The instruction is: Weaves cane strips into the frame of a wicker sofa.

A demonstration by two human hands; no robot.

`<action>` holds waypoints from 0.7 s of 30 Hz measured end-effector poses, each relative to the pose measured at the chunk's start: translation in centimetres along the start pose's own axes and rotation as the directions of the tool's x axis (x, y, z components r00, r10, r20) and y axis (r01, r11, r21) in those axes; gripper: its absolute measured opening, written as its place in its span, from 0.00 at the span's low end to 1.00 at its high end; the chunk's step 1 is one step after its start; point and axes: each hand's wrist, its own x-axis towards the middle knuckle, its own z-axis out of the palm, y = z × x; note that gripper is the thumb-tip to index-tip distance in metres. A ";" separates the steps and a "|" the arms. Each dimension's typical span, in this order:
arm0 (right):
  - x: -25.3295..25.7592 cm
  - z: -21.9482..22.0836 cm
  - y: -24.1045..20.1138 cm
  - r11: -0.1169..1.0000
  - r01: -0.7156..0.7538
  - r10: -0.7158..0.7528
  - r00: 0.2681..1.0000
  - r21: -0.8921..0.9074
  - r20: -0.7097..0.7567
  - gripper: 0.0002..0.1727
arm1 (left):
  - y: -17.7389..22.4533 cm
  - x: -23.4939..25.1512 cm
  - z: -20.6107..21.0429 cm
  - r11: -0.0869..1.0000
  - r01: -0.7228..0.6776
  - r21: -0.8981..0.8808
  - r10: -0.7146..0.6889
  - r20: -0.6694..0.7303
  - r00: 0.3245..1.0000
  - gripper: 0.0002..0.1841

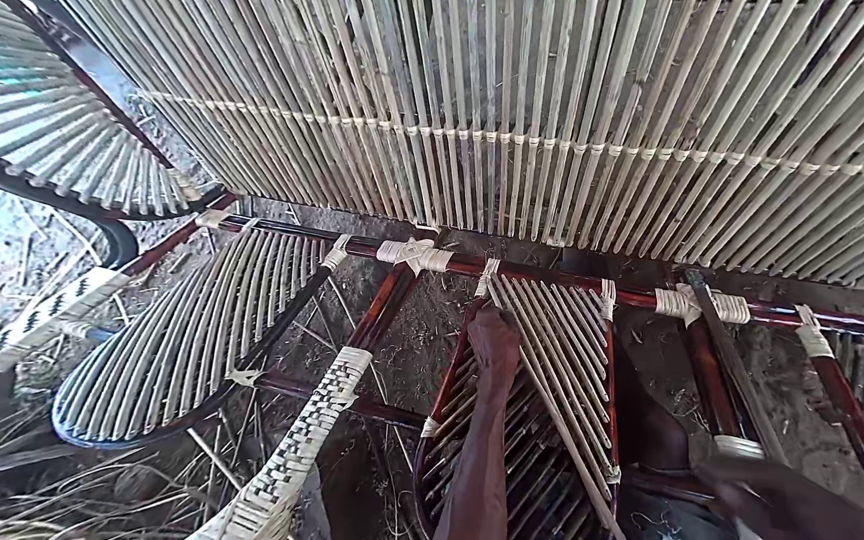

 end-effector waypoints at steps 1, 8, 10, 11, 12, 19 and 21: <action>2.7 2.5 -0.6 0.998 0.048 -0.048 0.999 -0.035 0.003 0.09 | -0.2 0.0 0.0 1.000 -0.017 -0.018 0.017 -0.004 1.000 0.12; 18.5 14.2 -2.6 0.992 0.118 -0.113 0.990 -0.053 0.089 0.03 | -0.9 -0.6 -0.3 0.990 -0.046 -0.136 0.045 -0.013 0.999 0.14; 21.5 15.5 -2.7 0.990 0.140 -0.136 0.986 -0.031 0.098 0.03 | -0.7 -0.3 -0.5 0.988 -0.013 -0.155 0.015 0.011 1.000 0.12; 22.8 16.1 -2.7 0.988 0.151 -0.147 0.984 -0.033 0.098 0.02 | -0.7 -0.1 -0.5 0.987 0.007 -0.160 -0.005 0.014 1.000 0.12; 24.0 16.7 -2.5 0.986 0.158 -0.153 0.984 -0.048 0.094 0.03 | -0.6 0.2 -0.4 0.989 0.028 -0.148 -0.027 0.006 1.000 0.12; 30.3 20.1 -1.5 0.961 0.191 -0.173 0.979 -0.202 0.104 0.07 | -0.7 -0.3 -0.2 0.982 0.040 -0.183 -0.045 -0.024 0.999 0.12; 31.8 21.2 -1.0 0.940 0.247 -0.214 0.964 -0.234 0.156 0.14 | -0.8 -0.3 -0.2 0.977 0.045 -0.206 -0.053 -0.033 0.998 0.11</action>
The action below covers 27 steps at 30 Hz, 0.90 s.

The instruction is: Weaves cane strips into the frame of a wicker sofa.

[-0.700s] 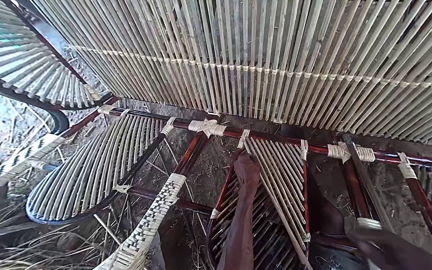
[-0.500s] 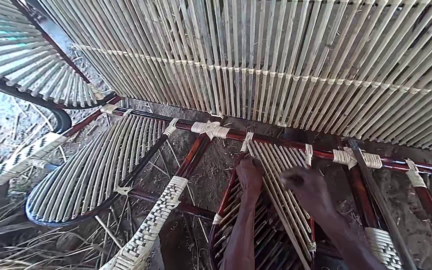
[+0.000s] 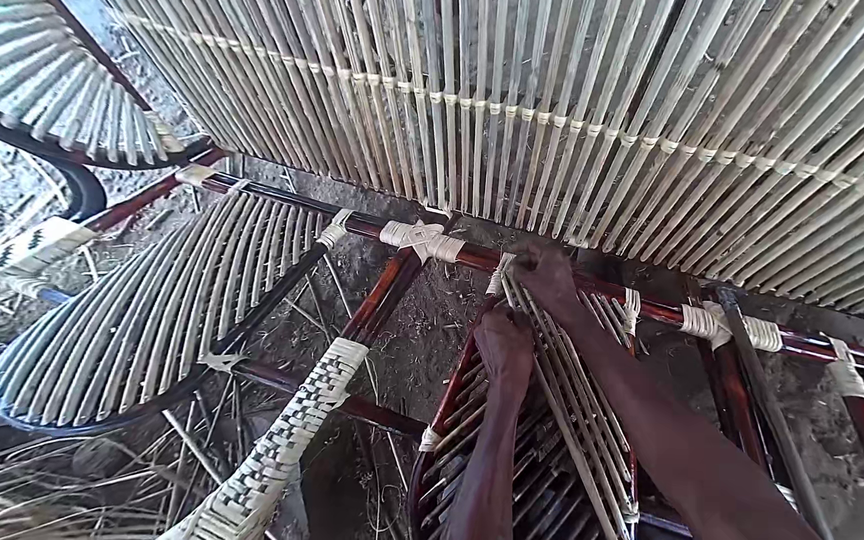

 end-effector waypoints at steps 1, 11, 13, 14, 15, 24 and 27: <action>0.5 0.4 0.3 1.000 0.021 -0.020 1.000 -0.022 0.022 0.15 | 0.0 0.1 0.0 1.000 0.003 -0.004 -0.003 -0.004 1.000 0.11; 0.5 0.6 0.8 0.991 0.072 -0.069 0.997 -0.115 0.029 0.02 | 0.8 0.7 -0.1 0.995 0.093 0.038 -0.094 0.018 0.995 0.10; 0.5 0.7 1.0 0.990 0.088 -0.085 0.996 -0.111 0.029 0.02 | 0.5 0.0 -0.1 0.998 0.069 -0.006 -0.069 0.010 0.998 0.11; 0.4 0.7 1.0 0.990 0.088 -0.085 0.996 -0.110 0.032 0.02 | 0.4 -0.4 -0.1 0.998 0.056 -0.028 -0.056 0.006 0.998 0.11; 0.4 0.7 1.0 0.990 0.083 -0.079 0.996 -0.111 0.039 0.02 | 0.2 -0.6 -0.2 0.998 0.048 -0.037 -0.048 0.007 0.999 0.12; 0.3 0.7 0.6 0.988 0.052 -0.043 0.997 -0.145 0.068 0.03 | 0.0 -1.0 0.1 1.000 0.025 -0.007 -0.026 -0.007 1.000 0.13; 0.4 0.7 0.4 0.979 0.075 -0.065 0.996 -0.192 0.056 0.02 | 0.3 -1.0 0.2 1.000 0.025 0.015 -0.025 -0.007 1.000 0.14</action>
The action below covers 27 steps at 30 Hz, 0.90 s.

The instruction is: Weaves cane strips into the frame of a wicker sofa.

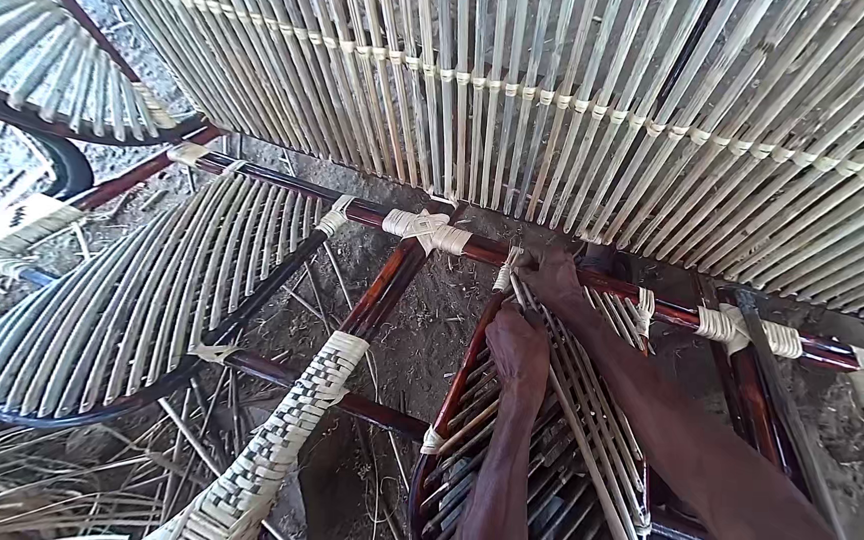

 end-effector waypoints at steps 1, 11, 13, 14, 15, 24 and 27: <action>-0.1 0.2 0.0 1.000 0.018 -0.018 1.000 -0.017 -0.005 0.02 | 0.2 0.2 0.1 1.000 0.019 0.013 -0.019 -0.006 1.000 0.13; 0.0 -0.9 0.3 0.996 -0.005 -0.006 0.993 0.093 0.117 0.17 | 0.4 1.1 0.8 0.987 0.008 0.158 -0.005 -0.019 1.000 0.13; -1.5 -4.1 -0.2 0.988 -0.114 0.093 0.979 0.109 0.180 0.40 | 0.5 1.2 0.8 0.986 0.018 0.169 -0.016 -0.009 1.000 0.13; -3.2 -6.3 0.0 0.983 -0.145 0.128 0.981 0.112 0.147 0.44 | 0.5 1.2 0.7 0.985 0.027 0.168 -0.028 0.000 1.000 0.13; -5.5 -8.7 0.6 0.980 -0.154 0.148 0.987 0.125 0.055 0.43 | 0.6 1.2 0.7 0.986 0.033 0.161 -0.034 0.003 0.999 0.14; -33.1 -19.1 8.3 0.741 -0.630 0.625 0.773 -0.232 -0.105 0.48 | 0.0 0.5 0.4 0.999 0.000 0.046 0.000 0.009 1.000 0.13; -35.9 -17.9 10.4 0.690 -0.717 0.704 0.697 -0.104 -0.134 0.37 | 0.0 0.5 0.3 0.999 0.005 0.040 -0.005 0.006 1.000 0.13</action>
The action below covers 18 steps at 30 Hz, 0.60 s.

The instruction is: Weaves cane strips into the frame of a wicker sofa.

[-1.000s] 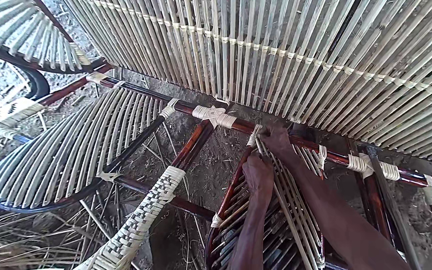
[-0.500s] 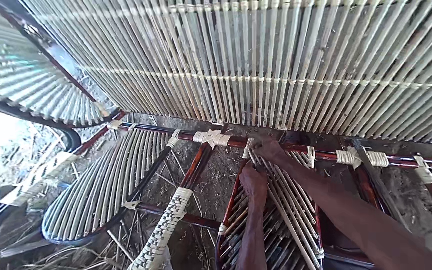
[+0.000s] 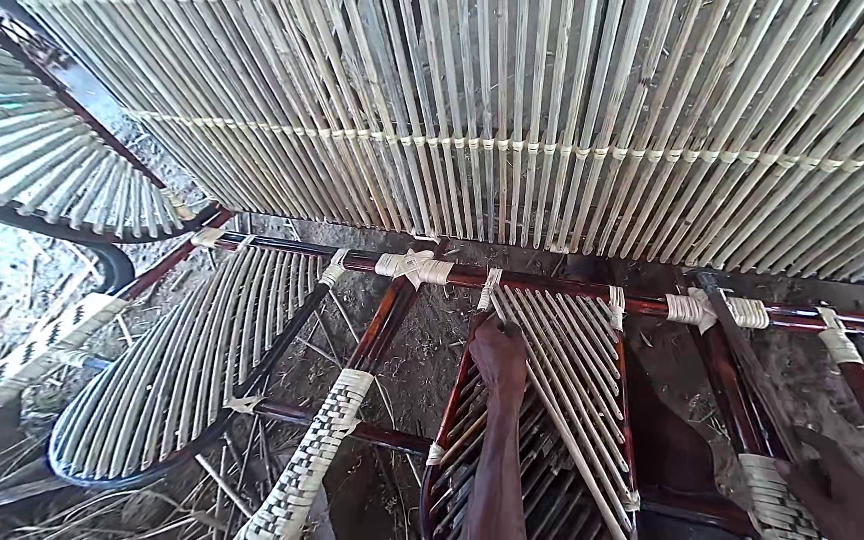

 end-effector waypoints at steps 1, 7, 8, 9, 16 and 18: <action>-0.2 0.2 0.2 1.000 0.008 -0.008 0.999 0.006 -0.054 0.34 | 0.0 0.0 0.0 1.000 0.005 0.001 -0.005 0.002 1.000 0.13; -3.9 -2.1 -6.2 0.834 0.042 -0.103 0.992 0.549 0.080 0.23 | 0.3 1.2 0.2 0.999 0.046 0.010 -0.046 -0.008 0.999 0.09; -4.8 -1.8 -7.9 0.735 0.056 -0.165 0.981 0.675 0.098 0.21 | 0.3 1.1 0.2 0.998 0.057 0.001 -0.057 0.003 0.998 0.10; -5.6 -1.2 -9.3 0.676 0.089 -0.237 0.966 0.731 0.101 0.19 | 0.2 1.0 0.1 0.999 0.053 -0.011 -0.053 0.003 0.999 0.10; -5.9 6.9 -12.3 0.918 0.141 -0.253 0.928 0.370 0.274 0.17 | 0.1 0.5 0.1 0.998 0.025 -0.051 -0.026 -0.016 1.000 0.11; -5.7 7.2 -13.0 0.926 0.116 -0.238 0.919 0.360 0.315 0.14 | 0.2 0.4 0.0 0.999 0.020 -0.045 -0.021 -0.019 1.000 0.11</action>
